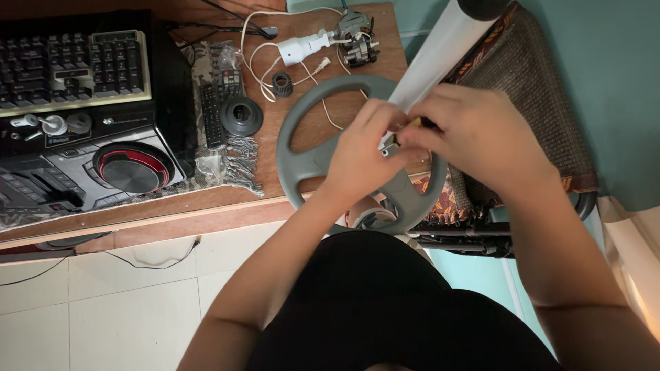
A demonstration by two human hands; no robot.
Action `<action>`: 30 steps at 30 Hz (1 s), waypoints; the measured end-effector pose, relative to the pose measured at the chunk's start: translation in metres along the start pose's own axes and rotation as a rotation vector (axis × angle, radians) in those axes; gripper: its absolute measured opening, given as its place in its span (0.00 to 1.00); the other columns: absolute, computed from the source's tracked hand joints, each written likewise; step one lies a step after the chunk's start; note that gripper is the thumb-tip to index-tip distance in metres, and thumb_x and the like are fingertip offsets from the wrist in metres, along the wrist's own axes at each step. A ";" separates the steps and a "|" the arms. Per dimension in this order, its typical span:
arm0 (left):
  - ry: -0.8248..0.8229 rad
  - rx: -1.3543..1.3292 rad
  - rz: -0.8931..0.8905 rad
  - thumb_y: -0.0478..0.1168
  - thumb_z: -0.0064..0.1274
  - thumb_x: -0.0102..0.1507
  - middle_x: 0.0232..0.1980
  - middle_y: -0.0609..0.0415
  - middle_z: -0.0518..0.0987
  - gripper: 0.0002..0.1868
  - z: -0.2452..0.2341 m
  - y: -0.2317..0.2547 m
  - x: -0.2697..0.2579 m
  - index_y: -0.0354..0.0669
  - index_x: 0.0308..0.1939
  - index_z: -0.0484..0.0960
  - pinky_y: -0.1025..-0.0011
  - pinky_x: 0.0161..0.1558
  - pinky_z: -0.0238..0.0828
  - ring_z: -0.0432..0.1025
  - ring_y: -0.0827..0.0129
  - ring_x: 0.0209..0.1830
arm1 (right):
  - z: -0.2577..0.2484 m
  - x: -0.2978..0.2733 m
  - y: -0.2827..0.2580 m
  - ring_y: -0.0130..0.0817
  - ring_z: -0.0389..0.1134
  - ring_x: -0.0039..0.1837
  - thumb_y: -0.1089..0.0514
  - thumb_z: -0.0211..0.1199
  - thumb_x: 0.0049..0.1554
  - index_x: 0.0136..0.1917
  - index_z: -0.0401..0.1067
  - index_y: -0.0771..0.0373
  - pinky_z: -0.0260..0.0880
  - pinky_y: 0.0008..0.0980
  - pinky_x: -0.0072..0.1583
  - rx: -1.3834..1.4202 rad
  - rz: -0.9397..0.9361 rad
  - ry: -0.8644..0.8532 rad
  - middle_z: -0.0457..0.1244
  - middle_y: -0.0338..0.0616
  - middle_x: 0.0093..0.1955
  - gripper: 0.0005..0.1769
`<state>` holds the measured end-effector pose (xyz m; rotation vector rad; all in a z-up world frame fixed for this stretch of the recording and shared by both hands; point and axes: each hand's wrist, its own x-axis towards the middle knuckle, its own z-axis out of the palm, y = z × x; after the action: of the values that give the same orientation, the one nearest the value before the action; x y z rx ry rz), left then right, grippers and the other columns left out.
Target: The person assembles a standing fan by attaching the fan head to the pole and securing the base wheel to the pole using a screwdriver. The person tightens multiple screws to fix the base wheel in place.
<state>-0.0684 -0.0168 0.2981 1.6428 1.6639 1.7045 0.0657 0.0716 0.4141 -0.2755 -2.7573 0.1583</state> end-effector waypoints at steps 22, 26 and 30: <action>0.003 -0.027 0.011 0.36 0.62 0.56 0.45 0.42 0.78 0.21 -0.002 -0.010 -0.003 0.38 0.50 0.73 0.63 0.48 0.75 0.77 0.49 0.46 | 0.012 0.000 0.000 0.42 0.70 0.42 0.50 0.73 0.50 0.55 0.75 0.62 0.71 0.38 0.44 0.047 0.079 -0.021 0.66 0.44 0.43 0.23; -0.045 -0.074 0.023 0.35 0.59 0.59 0.47 0.45 0.81 0.21 -0.004 -0.011 0.002 0.39 0.55 0.72 0.64 0.51 0.75 0.78 0.51 0.49 | 0.011 -0.003 0.003 0.41 0.70 0.43 0.53 0.71 0.49 0.52 0.74 0.64 0.70 0.36 0.44 0.079 0.021 0.010 0.66 0.46 0.47 0.20; 0.014 -0.028 0.219 0.32 0.59 0.62 0.53 0.42 0.78 0.20 -0.008 -0.013 -0.002 0.39 0.57 0.73 0.62 0.56 0.74 0.76 0.48 0.53 | 0.011 -0.005 0.006 0.44 0.70 0.46 0.55 0.68 0.53 0.55 0.75 0.63 0.70 0.37 0.47 0.022 -0.098 0.012 0.66 0.47 0.48 0.18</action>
<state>-0.0804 -0.0182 0.2892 1.8631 1.5050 1.8324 0.0673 0.0752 0.4017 -0.1352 -2.7486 0.1614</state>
